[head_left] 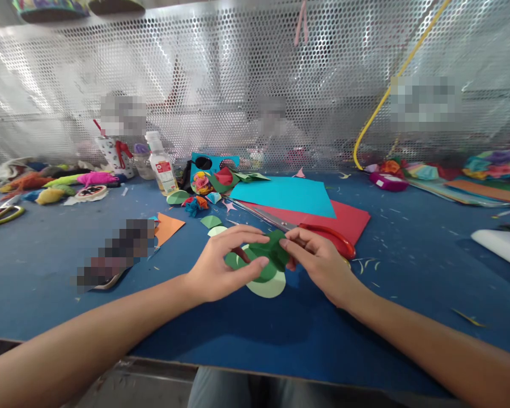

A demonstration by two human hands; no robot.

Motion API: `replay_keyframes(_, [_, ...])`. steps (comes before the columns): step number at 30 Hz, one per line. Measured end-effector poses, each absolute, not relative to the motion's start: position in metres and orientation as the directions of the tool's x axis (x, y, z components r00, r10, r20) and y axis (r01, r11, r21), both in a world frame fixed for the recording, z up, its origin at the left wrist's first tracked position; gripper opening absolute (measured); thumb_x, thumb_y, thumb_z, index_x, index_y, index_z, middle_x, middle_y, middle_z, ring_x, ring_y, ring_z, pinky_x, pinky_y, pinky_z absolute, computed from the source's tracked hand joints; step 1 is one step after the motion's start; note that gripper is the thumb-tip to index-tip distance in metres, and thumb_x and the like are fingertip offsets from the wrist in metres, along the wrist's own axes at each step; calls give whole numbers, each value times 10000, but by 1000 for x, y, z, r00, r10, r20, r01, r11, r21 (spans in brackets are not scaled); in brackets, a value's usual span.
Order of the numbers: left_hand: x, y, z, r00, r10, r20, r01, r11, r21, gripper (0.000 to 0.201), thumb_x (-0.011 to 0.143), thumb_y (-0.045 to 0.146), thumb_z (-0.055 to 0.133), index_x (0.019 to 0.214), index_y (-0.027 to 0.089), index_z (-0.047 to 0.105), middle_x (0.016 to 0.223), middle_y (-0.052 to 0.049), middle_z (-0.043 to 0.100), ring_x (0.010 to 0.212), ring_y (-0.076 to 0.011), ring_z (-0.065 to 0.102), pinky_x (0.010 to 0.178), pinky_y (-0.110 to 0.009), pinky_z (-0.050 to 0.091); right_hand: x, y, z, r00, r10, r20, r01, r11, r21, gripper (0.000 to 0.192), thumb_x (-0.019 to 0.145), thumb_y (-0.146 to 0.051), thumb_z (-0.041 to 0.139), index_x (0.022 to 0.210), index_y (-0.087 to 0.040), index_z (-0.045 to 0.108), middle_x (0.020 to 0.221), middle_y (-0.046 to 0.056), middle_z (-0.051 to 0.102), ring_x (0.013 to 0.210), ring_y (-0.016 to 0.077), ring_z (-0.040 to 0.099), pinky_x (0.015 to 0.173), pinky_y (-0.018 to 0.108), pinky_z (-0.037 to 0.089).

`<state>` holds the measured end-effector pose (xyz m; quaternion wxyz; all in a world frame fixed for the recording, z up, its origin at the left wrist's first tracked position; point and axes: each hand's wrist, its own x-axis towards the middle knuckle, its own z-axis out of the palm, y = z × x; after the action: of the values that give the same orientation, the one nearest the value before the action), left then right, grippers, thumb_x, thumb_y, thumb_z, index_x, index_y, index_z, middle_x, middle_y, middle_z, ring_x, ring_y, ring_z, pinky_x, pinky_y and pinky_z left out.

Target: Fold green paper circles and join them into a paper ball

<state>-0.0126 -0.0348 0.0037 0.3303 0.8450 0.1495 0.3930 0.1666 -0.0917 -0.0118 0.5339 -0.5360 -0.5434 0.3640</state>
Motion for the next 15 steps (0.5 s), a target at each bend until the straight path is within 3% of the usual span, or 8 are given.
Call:
replay_keyframes(7, [-14, -34, 3, 639, 537, 551, 5, -719, 695, 314, 774, 194, 557, 1087, 206, 554, 1126, -82, 520, 994, -183, 523, 673, -217, 514, 169, -95, -13, 65, 972, 224, 349, 188, -918, 215, 814, -382, 506, 717, -190, 508, 572, -46, 462, 527, 90, 463, 487, 207, 369])
replay_keyframes(15, [-12, -34, 4, 686, 531, 497, 55, -719, 693, 342, 776, 187, 540, 1117, 198, 532, 1151, -91, 499, 1015, -189, 518, 685, -215, 516, 168, -99, -16, 69, 870, 488, 548, 376, -747, 116, 783, -309, 572, 795, -194, 554, 669, -13, 558, 591, 109, 521, 543, 219, 433])
